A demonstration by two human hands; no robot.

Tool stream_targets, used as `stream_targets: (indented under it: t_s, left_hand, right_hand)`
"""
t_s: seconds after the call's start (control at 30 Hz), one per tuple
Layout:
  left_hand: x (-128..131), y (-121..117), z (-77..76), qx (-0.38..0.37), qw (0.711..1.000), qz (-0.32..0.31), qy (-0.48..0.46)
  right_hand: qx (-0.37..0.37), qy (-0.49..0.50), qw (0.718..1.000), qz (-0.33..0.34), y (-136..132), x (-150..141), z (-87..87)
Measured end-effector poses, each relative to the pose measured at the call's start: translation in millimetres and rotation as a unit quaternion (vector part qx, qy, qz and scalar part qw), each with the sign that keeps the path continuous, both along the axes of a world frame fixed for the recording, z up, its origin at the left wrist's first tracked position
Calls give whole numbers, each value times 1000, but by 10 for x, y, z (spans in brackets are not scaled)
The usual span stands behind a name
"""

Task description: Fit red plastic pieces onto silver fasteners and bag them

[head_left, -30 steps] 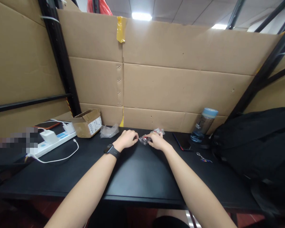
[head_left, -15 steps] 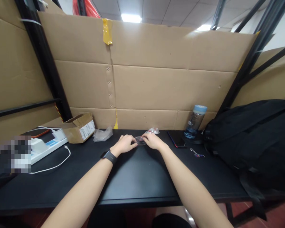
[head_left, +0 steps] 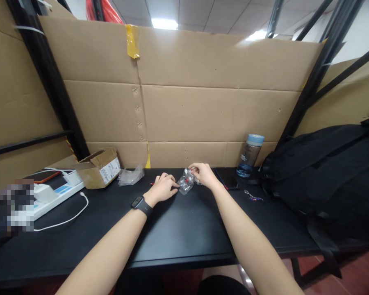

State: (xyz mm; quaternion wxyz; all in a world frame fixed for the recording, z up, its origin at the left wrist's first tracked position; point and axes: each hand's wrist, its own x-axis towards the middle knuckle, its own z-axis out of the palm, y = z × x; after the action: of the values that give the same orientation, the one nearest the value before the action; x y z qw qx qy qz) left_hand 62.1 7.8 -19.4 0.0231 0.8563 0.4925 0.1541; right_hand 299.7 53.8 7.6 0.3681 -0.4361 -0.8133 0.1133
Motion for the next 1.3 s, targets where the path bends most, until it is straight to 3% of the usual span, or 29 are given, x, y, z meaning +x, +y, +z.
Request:
stream_targets:
  t_s: [0.33, 0.47, 0.53, 0.67, 0.77, 0.93, 1.07, 1.2, 1.3]
  left_hand:
    - [-15, -5, -3, -11, 1000, -16, -11]
    - [-37, 28, 47, 3, 994, 21, -107]
    - [-37, 48, 82, -3, 973, 34, -230]
    - [-12, 51, 149, -130, 878, -24, -461]
    - [13, 18, 182, -201, 834, -59, -511]
    - [28, 13, 184, -163, 804, -52, -570]
    - [1, 62, 162, -112, 830, -37, -545]
    - [-53, 61, 192, 111, 899, 14, -424]
    - [-64, 0, 235, 232, 931, -19, -281]
  right_hand:
    - [24, 135, 991, 1, -50, -22, 70]
    - [3, 227, 974, 13, -45, -63, 85]
    - [-24, 253, 966, 45, -63, -87, 102]
    - [-99, 269, 952, 110, -129, -140, 130]
    - [-133, 307, 935, 120, -175, -175, 125]
    - [-222, 316, 908, 160, -230, -230, 44]
    - [-242, 311, 904, 165, -234, -283, -8]
    - [-257, 379, 881, 120, -190, -283, -3]
    - [-291, 413, 856, 104, -167, -251, 2]
